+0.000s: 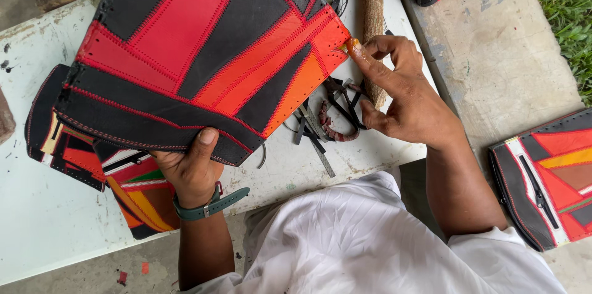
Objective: The person holds a colorful patchwork leather bag and rubs a wax stick along its edges, dipping the wax into a jar as they work around the bag's perimeter. They finish the bag, place it into a cardboard box with other finished bags, and rub the remaining wax between their hands.
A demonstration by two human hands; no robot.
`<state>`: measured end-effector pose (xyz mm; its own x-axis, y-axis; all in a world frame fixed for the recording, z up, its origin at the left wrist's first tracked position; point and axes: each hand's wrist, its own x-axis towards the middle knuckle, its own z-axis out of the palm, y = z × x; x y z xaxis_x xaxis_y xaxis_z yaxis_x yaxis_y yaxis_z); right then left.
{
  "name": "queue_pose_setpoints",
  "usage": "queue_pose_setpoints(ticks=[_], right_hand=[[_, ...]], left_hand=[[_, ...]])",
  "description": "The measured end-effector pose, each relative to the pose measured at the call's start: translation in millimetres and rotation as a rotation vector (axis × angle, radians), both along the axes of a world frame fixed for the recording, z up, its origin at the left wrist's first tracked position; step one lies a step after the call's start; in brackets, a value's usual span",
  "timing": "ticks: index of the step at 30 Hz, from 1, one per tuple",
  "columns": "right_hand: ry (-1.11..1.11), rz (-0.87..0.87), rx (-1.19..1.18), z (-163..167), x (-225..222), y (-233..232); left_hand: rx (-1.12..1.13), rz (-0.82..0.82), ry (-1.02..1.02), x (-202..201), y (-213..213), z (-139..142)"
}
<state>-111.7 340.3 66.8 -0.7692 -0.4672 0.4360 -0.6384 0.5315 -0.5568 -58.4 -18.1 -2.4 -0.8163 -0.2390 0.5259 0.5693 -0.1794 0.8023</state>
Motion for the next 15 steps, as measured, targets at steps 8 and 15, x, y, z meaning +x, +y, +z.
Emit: queue_pose_setpoints(ticks=[8,15], right_hand=[[0.039,-0.037,0.028,0.5,1.2,-2.0],[0.049,-0.034,0.019,1.8,0.4,-3.6]], left_hand=[[0.011,-0.035,0.007,2.3,2.1,-0.4],[-0.008,-0.037,-0.001,5.3,0.5,-4.4]])
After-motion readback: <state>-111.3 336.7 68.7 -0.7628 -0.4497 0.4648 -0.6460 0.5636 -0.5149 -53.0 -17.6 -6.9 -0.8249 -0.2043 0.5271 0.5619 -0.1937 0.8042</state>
